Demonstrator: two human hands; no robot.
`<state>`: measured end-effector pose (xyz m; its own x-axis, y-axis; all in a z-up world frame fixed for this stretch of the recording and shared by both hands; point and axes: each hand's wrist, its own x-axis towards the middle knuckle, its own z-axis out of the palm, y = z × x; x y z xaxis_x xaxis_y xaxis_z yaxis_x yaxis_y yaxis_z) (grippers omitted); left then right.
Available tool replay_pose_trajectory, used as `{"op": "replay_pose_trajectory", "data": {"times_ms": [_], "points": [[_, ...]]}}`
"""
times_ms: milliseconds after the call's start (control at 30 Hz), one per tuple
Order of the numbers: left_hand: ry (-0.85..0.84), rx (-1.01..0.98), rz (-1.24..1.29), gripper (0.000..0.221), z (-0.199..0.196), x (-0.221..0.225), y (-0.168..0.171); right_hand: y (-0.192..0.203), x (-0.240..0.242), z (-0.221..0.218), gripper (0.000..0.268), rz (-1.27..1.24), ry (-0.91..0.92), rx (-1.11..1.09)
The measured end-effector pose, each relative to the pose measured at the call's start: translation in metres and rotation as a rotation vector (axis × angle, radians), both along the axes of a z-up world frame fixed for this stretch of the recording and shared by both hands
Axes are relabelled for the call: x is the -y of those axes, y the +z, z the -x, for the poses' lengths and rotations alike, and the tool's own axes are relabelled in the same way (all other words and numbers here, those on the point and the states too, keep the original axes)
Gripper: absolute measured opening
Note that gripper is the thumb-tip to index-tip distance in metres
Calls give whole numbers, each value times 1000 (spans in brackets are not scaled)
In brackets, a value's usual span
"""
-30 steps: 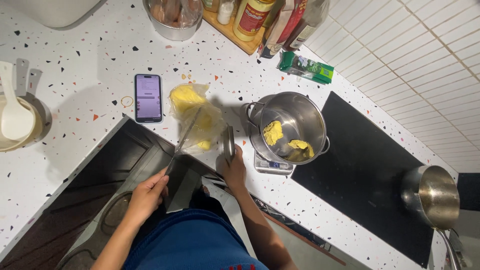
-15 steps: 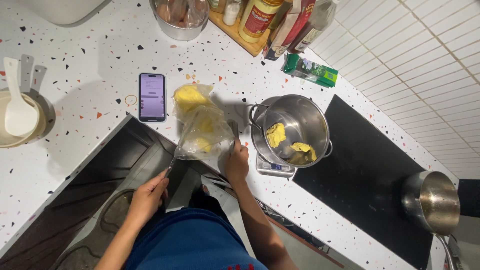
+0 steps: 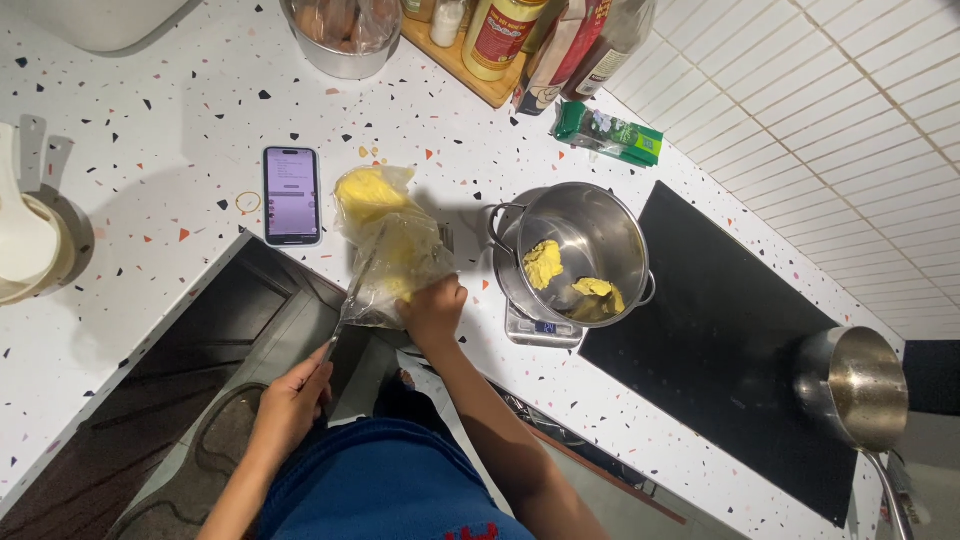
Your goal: The person cuts a large block of butter from a plastic bag and weighs pieces of it into a pot on a digital scale.
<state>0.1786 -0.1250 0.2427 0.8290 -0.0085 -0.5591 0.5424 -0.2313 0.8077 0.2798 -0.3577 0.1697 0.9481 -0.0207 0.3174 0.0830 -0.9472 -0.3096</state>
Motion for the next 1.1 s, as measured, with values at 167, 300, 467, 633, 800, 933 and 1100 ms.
{"op": "replay_pose_trajectory", "data": {"times_ms": [167,300,467,633,800,933,1100], "points": [[37,7,56,43,4,0,-5,-15,3,1,66,33,-46,20],[22,-16,40,43,0,0,3,5,6,6,57,86,2,67],[3,-35,39,44,-4,2,10,2,9,10,45,122,-20,-99],[15,-44,52,43,-3,2,6,-4,3,16,51,25,112,114],[12,-56,66,43,-5,2,10,-4,-1,13,56,-74,112,-30],[43,-76,137,44,-3,-1,-7,17,-5,19,48,-8,105,62],[27,-68,66,42,-7,1,9,66,28,45,37,-224,104,22]]}}
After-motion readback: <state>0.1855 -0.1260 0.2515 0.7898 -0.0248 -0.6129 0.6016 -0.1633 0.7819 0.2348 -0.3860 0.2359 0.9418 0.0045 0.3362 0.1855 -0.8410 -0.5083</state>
